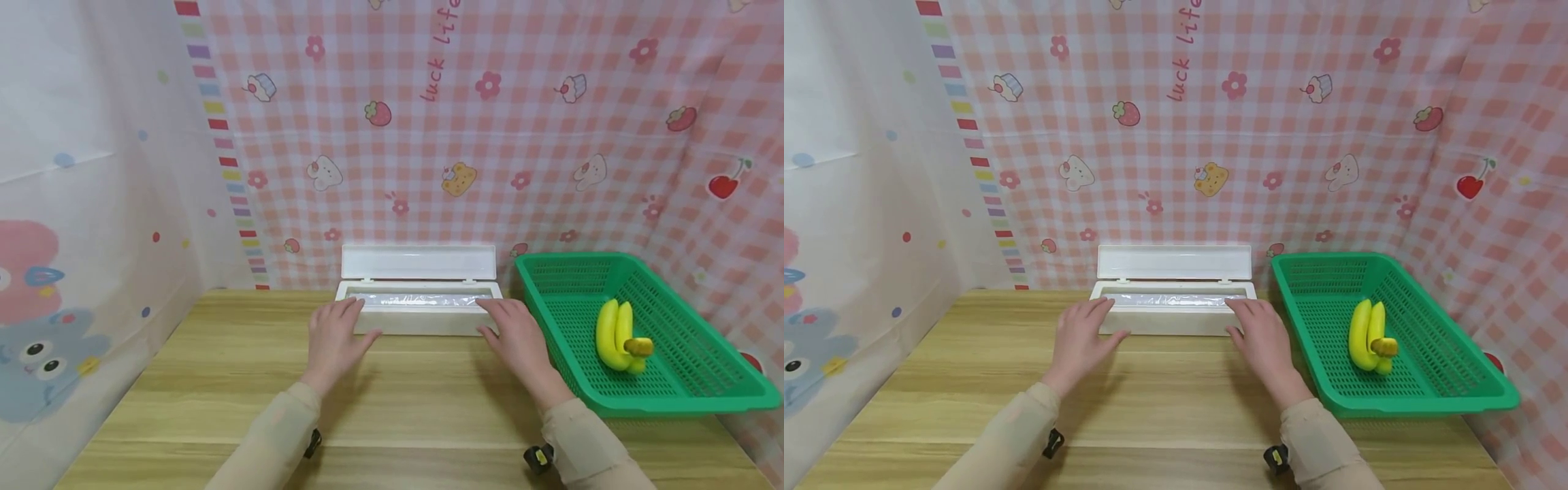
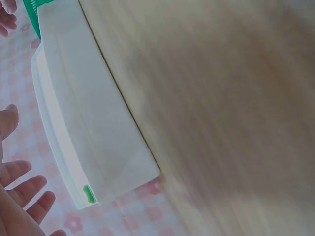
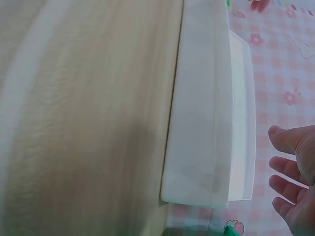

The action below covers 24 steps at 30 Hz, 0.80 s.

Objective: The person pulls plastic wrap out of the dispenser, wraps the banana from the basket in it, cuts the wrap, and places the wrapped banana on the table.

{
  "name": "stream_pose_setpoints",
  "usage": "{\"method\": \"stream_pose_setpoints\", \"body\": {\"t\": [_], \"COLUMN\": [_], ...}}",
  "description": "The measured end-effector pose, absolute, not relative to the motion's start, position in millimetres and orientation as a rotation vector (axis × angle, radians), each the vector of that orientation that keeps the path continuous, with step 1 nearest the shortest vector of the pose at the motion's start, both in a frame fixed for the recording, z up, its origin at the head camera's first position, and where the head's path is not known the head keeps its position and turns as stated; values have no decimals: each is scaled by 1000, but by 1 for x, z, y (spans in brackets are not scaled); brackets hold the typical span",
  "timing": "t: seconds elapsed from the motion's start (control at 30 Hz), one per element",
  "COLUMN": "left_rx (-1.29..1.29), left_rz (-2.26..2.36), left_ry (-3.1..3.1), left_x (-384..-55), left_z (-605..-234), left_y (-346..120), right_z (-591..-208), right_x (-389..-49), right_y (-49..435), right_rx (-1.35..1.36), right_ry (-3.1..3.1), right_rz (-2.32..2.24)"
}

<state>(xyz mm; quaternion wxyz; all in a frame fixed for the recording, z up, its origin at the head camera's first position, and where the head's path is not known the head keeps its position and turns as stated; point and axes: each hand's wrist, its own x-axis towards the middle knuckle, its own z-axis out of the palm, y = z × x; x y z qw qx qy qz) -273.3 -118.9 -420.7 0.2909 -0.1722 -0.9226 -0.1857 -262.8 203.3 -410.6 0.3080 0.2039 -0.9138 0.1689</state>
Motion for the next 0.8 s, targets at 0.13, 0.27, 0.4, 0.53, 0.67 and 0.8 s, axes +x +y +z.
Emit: {"method": "stream_pose_setpoints", "body": {"t": [0.13,0.27,0.4,0.53,0.67,0.8], "left_rx": [-455,-449,-437,-439,-440,-427], "left_rz": [-487,-469,-457,-465,-471,-471], "left_ry": [-2436,-2447,-2452,-2432,-2440,-2505], "left_x": [-281,-286,-293,-300,-306,-311], "left_z": [-418,-415,-411,-408,-404,-401], "left_y": [-118,-119,-119,-120,-122,-125], "right_z": [-409,-406,-403,-400,-397,-395], "right_x": [-269,-274,-280,-287,-293,-299], "right_y": [203,201,200,200,199,199], "right_rx": [530,506,497,486,456,422], "right_ry": [-2395,-2412,-2413,-2411,-2448,-2487], "right_rz": [452,452,452,453,452,458]}}
